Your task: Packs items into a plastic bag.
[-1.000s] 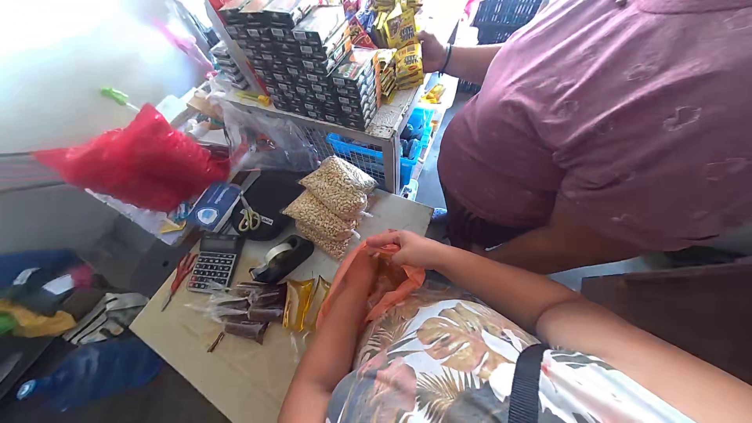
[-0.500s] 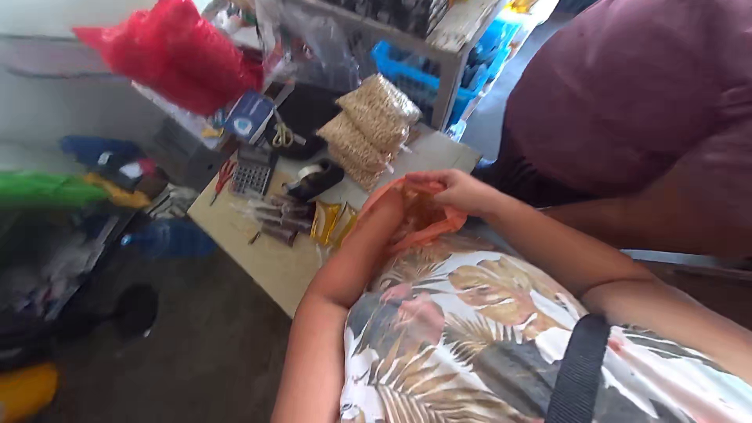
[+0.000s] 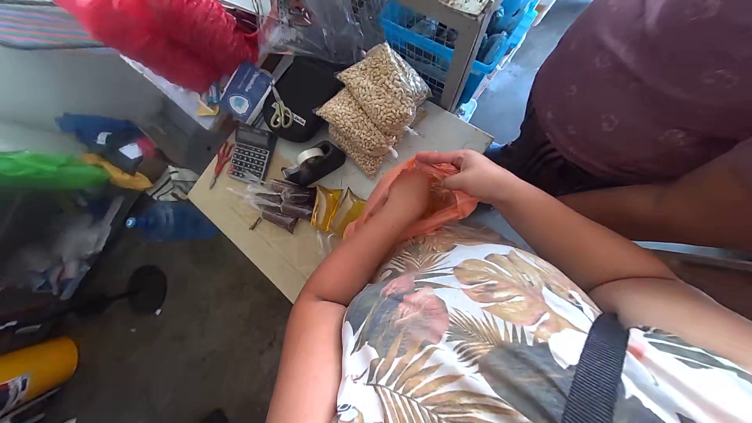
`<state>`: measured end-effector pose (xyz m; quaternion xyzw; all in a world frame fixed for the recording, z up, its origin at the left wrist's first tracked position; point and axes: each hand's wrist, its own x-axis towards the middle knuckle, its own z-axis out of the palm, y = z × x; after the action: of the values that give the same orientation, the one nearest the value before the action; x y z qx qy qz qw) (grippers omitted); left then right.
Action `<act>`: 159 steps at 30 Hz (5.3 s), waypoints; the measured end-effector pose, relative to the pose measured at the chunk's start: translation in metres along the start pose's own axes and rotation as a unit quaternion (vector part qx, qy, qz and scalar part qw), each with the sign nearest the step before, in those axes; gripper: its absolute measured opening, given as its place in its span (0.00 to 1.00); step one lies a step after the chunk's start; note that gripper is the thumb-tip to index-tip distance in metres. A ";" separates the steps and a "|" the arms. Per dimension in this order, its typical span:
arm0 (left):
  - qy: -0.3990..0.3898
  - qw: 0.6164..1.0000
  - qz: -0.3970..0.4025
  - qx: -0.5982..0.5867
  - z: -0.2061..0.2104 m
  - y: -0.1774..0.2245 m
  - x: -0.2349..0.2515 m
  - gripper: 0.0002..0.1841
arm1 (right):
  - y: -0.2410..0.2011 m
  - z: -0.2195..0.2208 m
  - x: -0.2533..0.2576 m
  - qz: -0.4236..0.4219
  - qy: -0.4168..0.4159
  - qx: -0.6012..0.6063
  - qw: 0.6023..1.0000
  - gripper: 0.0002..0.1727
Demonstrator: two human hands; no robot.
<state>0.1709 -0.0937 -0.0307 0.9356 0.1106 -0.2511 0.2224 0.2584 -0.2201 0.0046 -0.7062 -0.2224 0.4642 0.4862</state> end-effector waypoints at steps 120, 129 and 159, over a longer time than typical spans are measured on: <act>-0.063 0.964 -0.255 -0.038 0.036 -0.068 -0.068 0.18 | 0.004 0.016 -0.017 0.006 0.002 -0.126 0.992 0.35; 0.091 0.978 -0.036 -0.182 0.046 -0.116 -0.099 0.24 | 0.003 0.024 -0.013 -0.003 -0.025 -0.126 0.992 0.33; 0.178 0.920 -0.293 -0.190 0.136 -0.202 -0.041 0.24 | -0.010 0.012 -0.011 0.000 -0.044 -0.126 0.991 0.35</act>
<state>0.0148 0.0154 -0.1882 0.8305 0.4634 -0.1085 0.2893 0.2438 -0.2184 0.0171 -0.7405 -0.3003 0.4629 0.3836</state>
